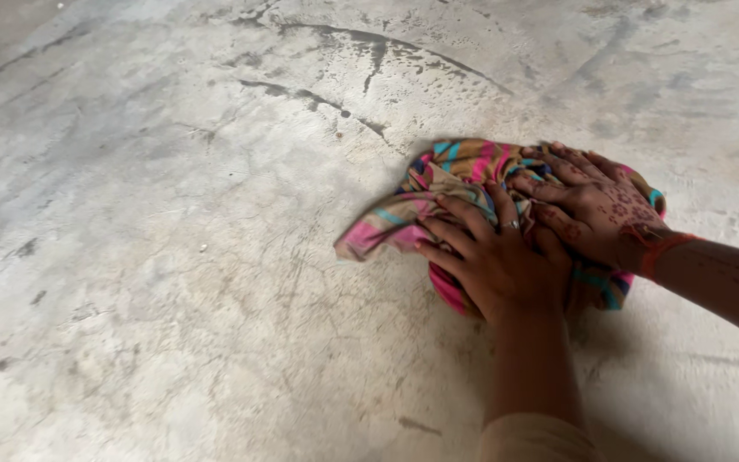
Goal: The person wipes a light-colored concrete floor using a colorful patterned cloth. They move the cloth back and forth across the surface, applying pressure with both hands to clean the area.
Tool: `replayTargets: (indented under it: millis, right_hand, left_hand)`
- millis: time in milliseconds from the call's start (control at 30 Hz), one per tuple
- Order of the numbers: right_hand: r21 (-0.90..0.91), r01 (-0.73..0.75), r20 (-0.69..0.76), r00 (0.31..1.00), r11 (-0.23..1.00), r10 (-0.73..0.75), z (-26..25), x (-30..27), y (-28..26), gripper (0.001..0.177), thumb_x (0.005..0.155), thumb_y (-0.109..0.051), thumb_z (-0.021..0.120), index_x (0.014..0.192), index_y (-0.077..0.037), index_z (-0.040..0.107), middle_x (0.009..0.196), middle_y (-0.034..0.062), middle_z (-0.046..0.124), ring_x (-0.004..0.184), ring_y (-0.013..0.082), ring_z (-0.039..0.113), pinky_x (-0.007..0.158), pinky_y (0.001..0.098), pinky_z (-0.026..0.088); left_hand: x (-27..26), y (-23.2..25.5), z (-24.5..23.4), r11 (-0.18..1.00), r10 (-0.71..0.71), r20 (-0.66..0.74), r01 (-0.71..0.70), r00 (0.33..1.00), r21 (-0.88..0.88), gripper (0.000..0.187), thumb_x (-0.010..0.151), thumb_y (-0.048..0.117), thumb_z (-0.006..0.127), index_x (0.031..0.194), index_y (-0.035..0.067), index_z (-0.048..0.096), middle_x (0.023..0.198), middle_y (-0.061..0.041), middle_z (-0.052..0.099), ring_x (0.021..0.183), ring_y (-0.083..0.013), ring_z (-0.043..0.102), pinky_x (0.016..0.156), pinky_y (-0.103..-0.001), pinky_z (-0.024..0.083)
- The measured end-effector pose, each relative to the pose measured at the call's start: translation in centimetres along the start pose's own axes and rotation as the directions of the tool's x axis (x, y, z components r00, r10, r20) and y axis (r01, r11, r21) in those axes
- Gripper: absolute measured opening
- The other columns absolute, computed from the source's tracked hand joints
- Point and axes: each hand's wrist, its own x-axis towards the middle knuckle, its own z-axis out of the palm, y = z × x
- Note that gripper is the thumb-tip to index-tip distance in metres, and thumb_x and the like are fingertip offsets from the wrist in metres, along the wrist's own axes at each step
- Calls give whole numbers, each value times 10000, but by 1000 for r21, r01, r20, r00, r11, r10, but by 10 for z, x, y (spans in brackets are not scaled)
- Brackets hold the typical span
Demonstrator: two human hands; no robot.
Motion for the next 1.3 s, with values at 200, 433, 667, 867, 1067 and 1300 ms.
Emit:
replayTargets:
  millis: [200, 433, 667, 867, 1067, 1300]
  right_hand:
    - [-22, -29, -15, 999, 999, 29, 15, 39, 31, 535, 994, -393, 449, 1509, -271, 521, 1624, 112, 388, 1532, 352, 259, 1217, 518, 181]
    - [-48, -73, -5, 997, 996, 73, 30, 74, 67, 546, 1005, -424, 411, 1529, -305, 507, 1618, 135, 381, 1535, 354, 243, 1223, 533, 159]
    - [-81, -122, 42, 991, 989, 125, 38, 101, 88, 575, 958, -510, 423, 1487, -319, 542, 1620, 103, 391, 1540, 339, 226, 1228, 536, 142]
    - [-153, -124, 103, 985, 980, 140, 46, 111, 106, 423, 1012, -514, 413, 1290, -365, 696, 1717, -29, 413, 1596, 304, 224, 1268, 534, 121]
    - [-123, -171, 63, 982, 978, 180, 38, 109, 82, 649, 911, -572, 474, 1513, -328, 476, 1621, 141, 326, 1513, 364, 194, 1193, 551, 121]
    - [-167, -219, -70, 975, 961, 210, 46, 79, 53, 567, 1015, -449, 411, 1542, -250, 475, 1625, 139, 386, 1517, 370, 307, 1241, 513, 225]
  left_hand:
    - [48, 10, 14, 1000, -11, -25, 11, 1000, 25, 750, 859, 555, 435, 1549, 287, 315, 1597, -266, 205, 1413, -594, 191, 1099, -755, 93]
    - [94, 18, 26, 999, -11, 23, 10, 1000, 49, 746, 886, 553, 381, 1591, 328, 283, 1643, -240, 159, 1439, -566, 163, 1107, -754, 88]
    - [125, 22, 28, 998, 0, 142, -9, 990, 65, 715, 903, 537, 351, 1577, 322, 244, 1632, -256, 69, 1460, -562, 106, 1111, -753, 72]
    - [139, 26, 33, 998, 0, 135, -9, 991, 67, 709, 899, 544, 350, 1571, 340, 256, 1636, -254, 74, 1466, -555, 108, 1112, -758, 64]
    - [136, 22, 37, 996, 26, 72, -32, 997, 85, 733, 895, 563, 369, 1578, 320, 266, 1629, -266, 117, 1458, -549, 126, 1110, -742, 78]
    - [119, 0, 56, 992, 116, -47, -114, 992, 47, 741, 885, 584, 424, 1569, 318, 325, 1595, -251, 261, 1448, -522, 222, 1152, -669, 140]
